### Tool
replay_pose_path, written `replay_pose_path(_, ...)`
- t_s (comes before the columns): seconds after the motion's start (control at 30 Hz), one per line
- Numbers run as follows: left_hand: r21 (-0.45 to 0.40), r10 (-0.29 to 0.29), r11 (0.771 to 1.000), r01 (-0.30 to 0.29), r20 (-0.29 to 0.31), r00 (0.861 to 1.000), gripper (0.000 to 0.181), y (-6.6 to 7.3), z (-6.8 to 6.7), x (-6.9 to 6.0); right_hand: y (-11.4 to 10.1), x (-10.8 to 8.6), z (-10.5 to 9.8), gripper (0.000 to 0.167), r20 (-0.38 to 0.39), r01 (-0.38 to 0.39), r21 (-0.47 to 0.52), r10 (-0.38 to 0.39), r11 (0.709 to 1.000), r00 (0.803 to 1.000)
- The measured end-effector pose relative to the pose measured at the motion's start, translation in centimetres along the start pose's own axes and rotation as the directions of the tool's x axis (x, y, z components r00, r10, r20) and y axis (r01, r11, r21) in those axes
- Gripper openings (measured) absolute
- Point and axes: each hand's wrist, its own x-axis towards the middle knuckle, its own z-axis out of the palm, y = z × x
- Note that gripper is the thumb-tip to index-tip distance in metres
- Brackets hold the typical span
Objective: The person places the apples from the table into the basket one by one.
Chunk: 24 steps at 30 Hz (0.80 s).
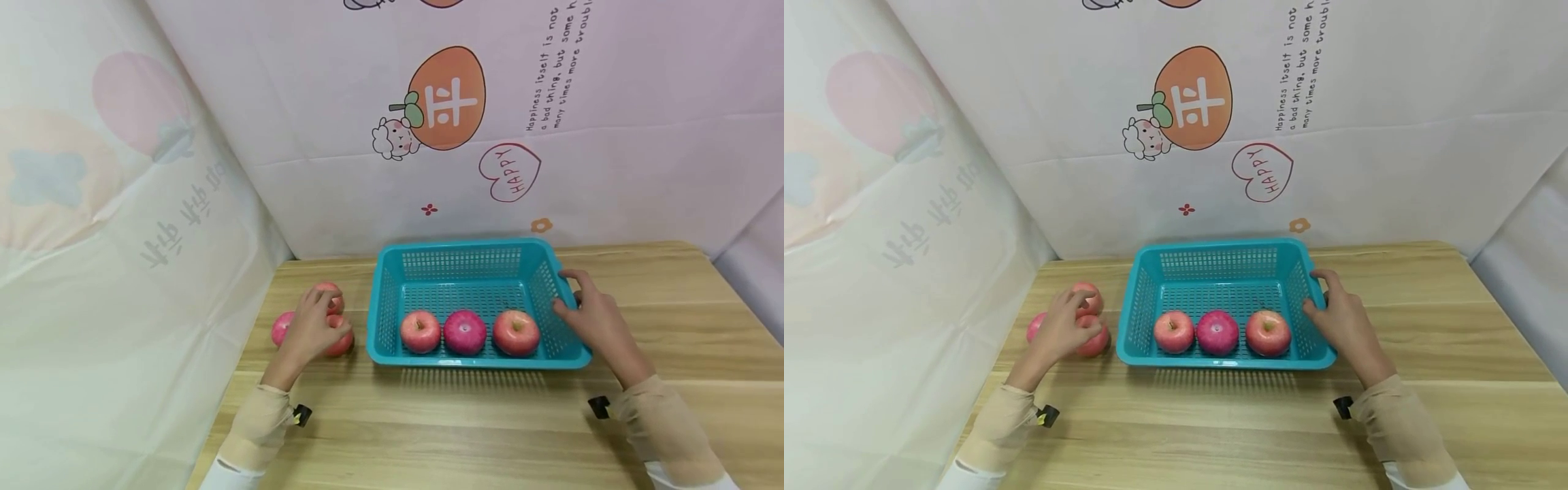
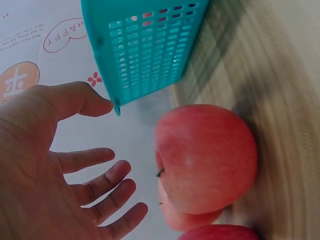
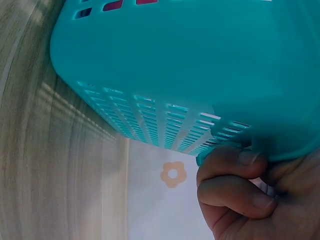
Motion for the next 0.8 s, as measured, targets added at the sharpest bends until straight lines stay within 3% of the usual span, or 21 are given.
replay_pose_path(0.47, 0.063, -0.056, 0.997, 0.049, 0.108, 0.993, 0.068, -1.4, 0.5, -0.7, -0.1, 0.1, 0.0, 0.067, -0.012, 0.002, -0.004, -0.002, 1.000, 1.000)
replay_pose_path(0.8, 0.069, -0.076, 0.996, 0.064, 0.194, 0.978, 0.076, -2.0, 1.2, -0.8, 0.0, 0.0, 0.1, 0.067, -0.005, -0.007, 0.007, 0.007, 1.000, 1.000)
